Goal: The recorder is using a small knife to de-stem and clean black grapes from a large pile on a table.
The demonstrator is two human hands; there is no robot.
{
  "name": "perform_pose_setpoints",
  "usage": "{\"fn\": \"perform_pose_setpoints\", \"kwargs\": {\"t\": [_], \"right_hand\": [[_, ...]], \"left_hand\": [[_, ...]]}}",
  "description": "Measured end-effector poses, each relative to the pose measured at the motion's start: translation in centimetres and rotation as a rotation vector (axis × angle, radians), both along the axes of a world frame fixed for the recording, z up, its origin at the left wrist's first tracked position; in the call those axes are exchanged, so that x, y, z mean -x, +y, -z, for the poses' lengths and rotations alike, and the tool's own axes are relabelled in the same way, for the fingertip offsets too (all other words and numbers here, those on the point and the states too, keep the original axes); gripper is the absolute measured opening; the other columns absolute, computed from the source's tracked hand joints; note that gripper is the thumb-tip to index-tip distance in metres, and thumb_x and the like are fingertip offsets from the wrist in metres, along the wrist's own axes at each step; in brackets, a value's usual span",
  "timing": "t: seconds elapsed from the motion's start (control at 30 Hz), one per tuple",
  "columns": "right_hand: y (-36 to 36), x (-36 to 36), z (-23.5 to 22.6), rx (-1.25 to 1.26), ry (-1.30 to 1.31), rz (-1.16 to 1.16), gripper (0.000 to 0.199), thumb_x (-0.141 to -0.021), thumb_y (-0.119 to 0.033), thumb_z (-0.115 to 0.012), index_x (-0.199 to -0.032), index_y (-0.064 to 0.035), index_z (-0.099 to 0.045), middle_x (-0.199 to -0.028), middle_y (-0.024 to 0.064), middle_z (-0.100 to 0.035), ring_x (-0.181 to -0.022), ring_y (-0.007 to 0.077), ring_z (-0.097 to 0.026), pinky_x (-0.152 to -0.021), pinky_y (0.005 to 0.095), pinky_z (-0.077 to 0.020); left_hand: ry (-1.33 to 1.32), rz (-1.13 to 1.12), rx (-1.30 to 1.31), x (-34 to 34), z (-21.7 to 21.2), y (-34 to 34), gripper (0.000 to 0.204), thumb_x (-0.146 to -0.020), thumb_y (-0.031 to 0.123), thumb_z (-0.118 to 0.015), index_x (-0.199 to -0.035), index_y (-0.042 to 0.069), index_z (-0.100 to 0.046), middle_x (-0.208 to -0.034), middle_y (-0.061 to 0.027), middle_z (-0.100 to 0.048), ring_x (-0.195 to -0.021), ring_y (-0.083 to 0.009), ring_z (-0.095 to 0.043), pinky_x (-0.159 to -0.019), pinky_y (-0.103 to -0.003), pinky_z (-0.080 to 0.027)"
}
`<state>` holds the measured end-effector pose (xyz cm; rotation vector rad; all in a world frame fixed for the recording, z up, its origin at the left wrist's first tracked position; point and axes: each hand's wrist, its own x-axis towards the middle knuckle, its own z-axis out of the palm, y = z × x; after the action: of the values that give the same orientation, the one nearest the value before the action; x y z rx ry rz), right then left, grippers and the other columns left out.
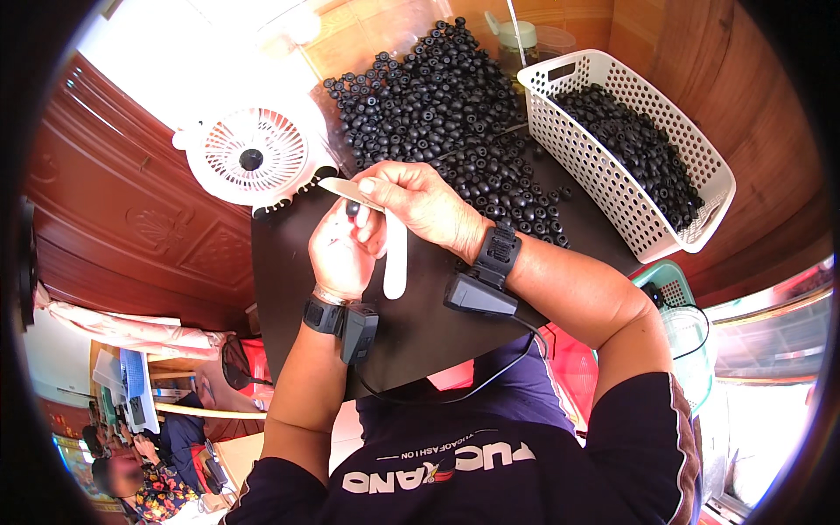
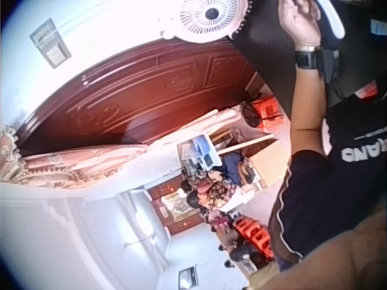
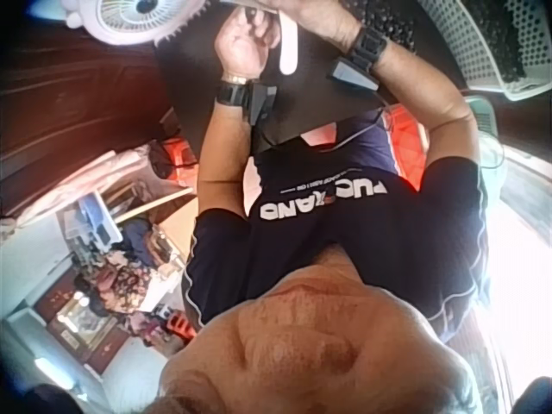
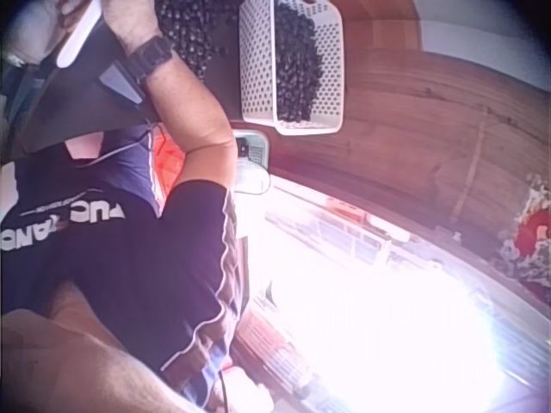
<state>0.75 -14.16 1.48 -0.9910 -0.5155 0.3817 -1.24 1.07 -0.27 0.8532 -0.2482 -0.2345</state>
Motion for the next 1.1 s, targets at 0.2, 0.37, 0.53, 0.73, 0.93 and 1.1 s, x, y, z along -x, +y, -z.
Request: {"fn": "perform_pose_setpoints", "kwargs": {"t": [0.2, 0.37, 0.53, 0.73, 0.93, 1.1], "right_hand": [[0.1, -0.1, 0.1, 0.006, -0.029, 0.008, 0.035, -0.096, -0.026, -0.051, -0.111, 0.0042, -0.055, -0.077, 0.0130, -0.066, -0.061, 0.0201, -0.066, -0.058, 0.0327, -0.0570], [0.1, -0.1, 0.2, 0.019, -0.035, 0.010, 0.034, -0.095, -0.026, -0.052, -0.110, 0.0043, -0.055, -0.076, 0.0114, -0.066, -0.062, 0.0193, -0.066, -0.056, 0.0312, -0.0571], [0.3, -0.2, 0.4, 0.056, -0.004, 0.025, 0.034, -0.095, -0.026, -0.052, -0.110, 0.0043, -0.056, -0.075, 0.0099, -0.065, -0.064, 0.0180, -0.067, -0.054, 0.0287, -0.0572], [0.2, -0.2, 0.7, 0.095, -0.012, 0.035, 0.033, -0.094, -0.027, -0.054, -0.108, 0.0028, -0.058, -0.077, 0.0069, -0.065, -0.065, 0.0127, -0.065, -0.056, 0.0256, -0.0558], [1.4, -0.3, 1.6, 0.069, -0.156, 0.143, 0.030, -0.094, -0.028, -0.055, -0.099, 0.0005, -0.064, -0.077, 0.0003, -0.064, -0.066, 0.0052, -0.057, -0.061, 0.0197, -0.0495], [0.4, -0.5, 1.1, -0.020, -0.047, 0.058, 0.035, -0.095, -0.031, -0.053, -0.102, 0.0031, -0.061, -0.075, 0.0047, -0.065, -0.061, 0.0100, -0.061, -0.055, 0.0242, -0.0528]], "left_hand": [[-0.003, -0.002, -0.023, 0.0, 0.0, 0.1, 0.026, -0.086, 0.033, -0.048, -0.076, 0.009, -0.044, -0.062, -0.0004, -0.040, -0.050, -0.0138, -0.042, -0.047, -0.026, -0.033], [-0.008, 0.019, -0.001, 0.0, 0.0, -0.1, 0.026, -0.087, 0.033, -0.048, -0.077, 0.009, -0.045, -0.061, 0.0000, -0.040, -0.050, -0.0138, -0.043, -0.046, -0.026, -0.033], [0.047, 0.013, 0.059, 0.3, 0.0, -0.4, 0.026, -0.090, 0.032, -0.045, -0.077, 0.009, -0.045, -0.060, 0.0002, -0.040, -0.050, -0.0140, -0.043, -0.047, -0.026, -0.033], [0.047, 0.045, 0.106, 0.4, 0.7, -0.9, 0.024, -0.092, 0.028, -0.044, -0.078, 0.008, -0.047, -0.064, -0.0004, -0.043, -0.056, -0.0140, -0.046, -0.053, -0.027, -0.038], [0.136, 0.006, 0.144, 0.0, 2.5, -0.2, 0.029, -0.095, 0.031, -0.038, -0.083, 0.007, -0.049, -0.076, -0.0078, -0.057, -0.064, -0.0225, -0.057, -0.059, -0.032, -0.046], [0.116, 0.031, 0.133, 0.6, 0.4, -1.1, 0.025, -0.094, 0.026, -0.041, -0.078, 0.007, -0.046, -0.069, -0.0014, -0.047, -0.063, -0.0141, -0.049, -0.057, -0.028, -0.041]]}}
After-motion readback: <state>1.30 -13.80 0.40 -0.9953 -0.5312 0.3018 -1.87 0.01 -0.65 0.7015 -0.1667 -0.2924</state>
